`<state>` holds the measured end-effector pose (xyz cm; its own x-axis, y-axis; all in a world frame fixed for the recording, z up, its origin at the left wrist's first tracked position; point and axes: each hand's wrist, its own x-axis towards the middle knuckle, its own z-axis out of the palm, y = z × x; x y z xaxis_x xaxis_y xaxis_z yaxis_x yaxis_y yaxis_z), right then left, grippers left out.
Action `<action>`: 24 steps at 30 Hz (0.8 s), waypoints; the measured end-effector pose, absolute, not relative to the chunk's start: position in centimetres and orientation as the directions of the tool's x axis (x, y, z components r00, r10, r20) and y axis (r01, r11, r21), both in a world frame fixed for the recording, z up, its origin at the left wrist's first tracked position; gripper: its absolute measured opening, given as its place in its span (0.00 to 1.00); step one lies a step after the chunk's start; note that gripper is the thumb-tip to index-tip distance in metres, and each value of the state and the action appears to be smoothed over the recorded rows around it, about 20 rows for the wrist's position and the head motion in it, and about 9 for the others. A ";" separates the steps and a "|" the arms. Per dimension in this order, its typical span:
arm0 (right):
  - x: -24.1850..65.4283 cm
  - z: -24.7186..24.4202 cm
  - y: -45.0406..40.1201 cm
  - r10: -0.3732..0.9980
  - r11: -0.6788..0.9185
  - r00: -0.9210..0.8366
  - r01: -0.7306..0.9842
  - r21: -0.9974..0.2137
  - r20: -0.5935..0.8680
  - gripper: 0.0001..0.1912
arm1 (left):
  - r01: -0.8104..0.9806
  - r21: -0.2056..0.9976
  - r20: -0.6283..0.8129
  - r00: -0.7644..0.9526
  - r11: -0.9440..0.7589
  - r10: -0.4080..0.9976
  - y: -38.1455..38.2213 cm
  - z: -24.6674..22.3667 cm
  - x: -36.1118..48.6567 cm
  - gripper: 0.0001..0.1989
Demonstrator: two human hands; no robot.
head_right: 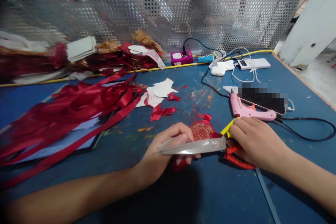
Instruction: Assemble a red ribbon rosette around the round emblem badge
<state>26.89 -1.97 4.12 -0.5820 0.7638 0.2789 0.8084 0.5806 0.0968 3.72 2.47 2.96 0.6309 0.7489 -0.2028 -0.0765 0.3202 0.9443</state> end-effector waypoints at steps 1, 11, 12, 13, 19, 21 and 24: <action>26.9 4.1 -2.0 0.766 0.581 -0.580 0.809 0.090 0.277 0.06 | -0.068 0.945 -0.207 0.634 0.320 0.745 2.5 3.0 3.7 0.13; 27.4 4.0 -2.2 0.760 0.605 -0.610 0.790 0.097 0.225 0.08 | 0.142 0.987 -0.017 0.574 -0.080 0.819 2.2 3.3 3.2 0.10; 27.5 3.9 -2.2 0.751 0.616 -0.620 0.782 0.097 0.229 0.07 | 0.188 0.967 0.036 0.573 -0.174 0.818 2.1 3.3 2.9 0.09; 27.6 3.9 -2.2 0.740 0.627 -0.629 0.773 0.096 0.238 0.07 | 0.225 0.941 0.084 0.572 -0.254 0.816 2.1 3.2 2.6 0.09; 27.7 3.7 -1.9 0.694 0.665 -0.664 0.739 0.104 0.278 0.05 | 0.315 0.749 0.395 0.494 -0.583 0.775 1.9 2.4 -0.7 0.17; 27.5 3.8 -1.8 0.668 0.684 -0.678 0.722 0.108 0.306 0.04 | 0.378 0.672 0.457 0.465 -0.637 0.758 1.6 2.4 -2.5 0.17; 27.3 3.8 -1.6 0.639 0.700 -0.684 0.707 0.102 0.353 0.05 | 0.571 0.529 0.465 0.423 -0.628 0.777 1.1 2.4 -6.3 0.11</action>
<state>27.30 -1.64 3.78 -0.6838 0.6386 0.3531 0.7067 0.7001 0.1025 -6.33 1.11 2.42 0.4234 0.7773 0.4653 0.5706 -0.6278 0.5295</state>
